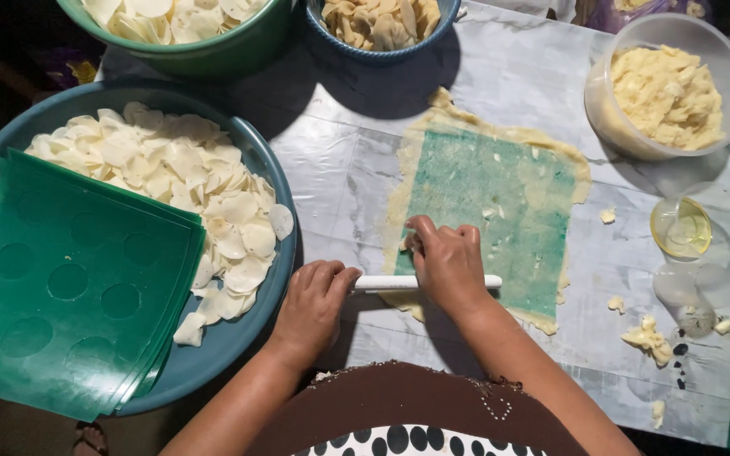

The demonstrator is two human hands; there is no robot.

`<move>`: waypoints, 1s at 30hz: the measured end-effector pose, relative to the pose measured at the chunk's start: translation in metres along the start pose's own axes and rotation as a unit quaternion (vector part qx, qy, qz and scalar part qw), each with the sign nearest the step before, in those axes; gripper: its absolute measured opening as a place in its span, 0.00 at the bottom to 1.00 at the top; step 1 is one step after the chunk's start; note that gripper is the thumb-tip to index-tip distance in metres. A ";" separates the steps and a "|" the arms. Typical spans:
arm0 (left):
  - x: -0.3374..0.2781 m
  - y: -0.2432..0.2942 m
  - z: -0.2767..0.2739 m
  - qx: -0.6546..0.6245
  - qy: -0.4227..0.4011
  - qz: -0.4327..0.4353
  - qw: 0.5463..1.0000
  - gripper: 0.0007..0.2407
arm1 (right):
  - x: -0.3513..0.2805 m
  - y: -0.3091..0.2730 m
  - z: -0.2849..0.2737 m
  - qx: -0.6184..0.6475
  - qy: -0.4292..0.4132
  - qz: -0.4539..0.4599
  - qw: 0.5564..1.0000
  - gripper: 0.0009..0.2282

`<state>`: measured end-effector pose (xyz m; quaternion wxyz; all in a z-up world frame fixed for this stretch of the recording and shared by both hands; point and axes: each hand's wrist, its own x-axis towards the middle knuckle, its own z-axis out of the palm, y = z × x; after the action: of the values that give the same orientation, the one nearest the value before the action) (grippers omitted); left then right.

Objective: Rolling out dough and cutting small circles using a circular cutter

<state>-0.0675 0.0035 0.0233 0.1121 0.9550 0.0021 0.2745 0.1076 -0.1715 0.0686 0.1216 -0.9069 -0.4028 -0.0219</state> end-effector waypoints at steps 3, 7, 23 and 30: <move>0.001 -0.003 0.001 0.008 0.001 -0.006 1.000 0.11 | -0.002 -0.002 0.001 0.022 0.005 0.027 0.999 0.21; 0.013 -0.002 -0.005 0.026 0.013 -0.009 1.000 0.10 | 0.000 -0.001 0.004 0.041 0.012 0.032 0.999 0.23; 0.060 -0.027 0.004 0.074 0.014 0.026 0.997 0.09 | 0.013 0.015 -0.026 0.116 -0.163 0.099 0.975 0.17; 0.051 -0.026 0.028 0.095 -0.077 0.011 0.992 0.20 | 0.011 0.016 -0.030 0.152 -0.174 0.101 0.968 0.18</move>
<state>-0.0079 0.0263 0.0213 0.0174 0.9796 0.0091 0.1999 0.1286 -0.1806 0.0966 0.1872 -0.9035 -0.3231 0.2103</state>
